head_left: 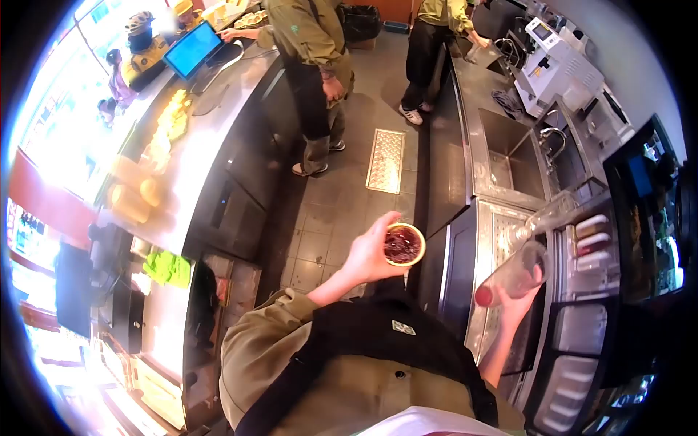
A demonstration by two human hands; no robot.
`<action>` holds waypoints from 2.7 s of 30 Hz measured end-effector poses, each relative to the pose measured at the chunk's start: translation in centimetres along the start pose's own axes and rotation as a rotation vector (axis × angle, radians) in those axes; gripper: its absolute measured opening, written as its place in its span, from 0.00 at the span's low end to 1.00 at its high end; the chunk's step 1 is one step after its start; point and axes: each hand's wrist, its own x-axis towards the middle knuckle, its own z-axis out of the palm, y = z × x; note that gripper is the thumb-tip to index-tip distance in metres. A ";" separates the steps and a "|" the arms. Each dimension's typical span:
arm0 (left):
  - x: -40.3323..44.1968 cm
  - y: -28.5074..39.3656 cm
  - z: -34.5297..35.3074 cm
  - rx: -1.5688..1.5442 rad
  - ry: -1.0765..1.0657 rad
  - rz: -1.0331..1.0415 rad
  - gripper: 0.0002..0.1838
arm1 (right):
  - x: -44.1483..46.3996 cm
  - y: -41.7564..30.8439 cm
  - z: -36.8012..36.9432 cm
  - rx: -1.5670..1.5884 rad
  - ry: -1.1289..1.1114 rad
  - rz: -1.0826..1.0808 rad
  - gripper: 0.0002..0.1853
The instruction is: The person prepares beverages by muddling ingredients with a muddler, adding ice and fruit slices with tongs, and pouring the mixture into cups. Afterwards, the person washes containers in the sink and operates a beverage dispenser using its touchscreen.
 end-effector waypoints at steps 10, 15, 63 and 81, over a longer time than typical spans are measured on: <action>23.2 -4.3 0.1 0.097 0.258 -0.188 0.54 | 38.7 12.3 13.7 0.044 0.348 -0.122 0.46; 34.2 -5.4 -0.1 0.128 0.357 -0.097 0.54 | 50.2 24.6 19.0 -0.394 0.460 0.319 0.51; 120.4 -64.3 -57.4 0.405 0.967 -0.279 0.52 | 73.2 29.9 67.7 -0.868 -0.559 0.784 0.22; 117.3 -74.7 -51.2 0.026 0.273 -0.755 0.21 | 47.9 23.1 60.3 -0.994 0.628 1.138 0.18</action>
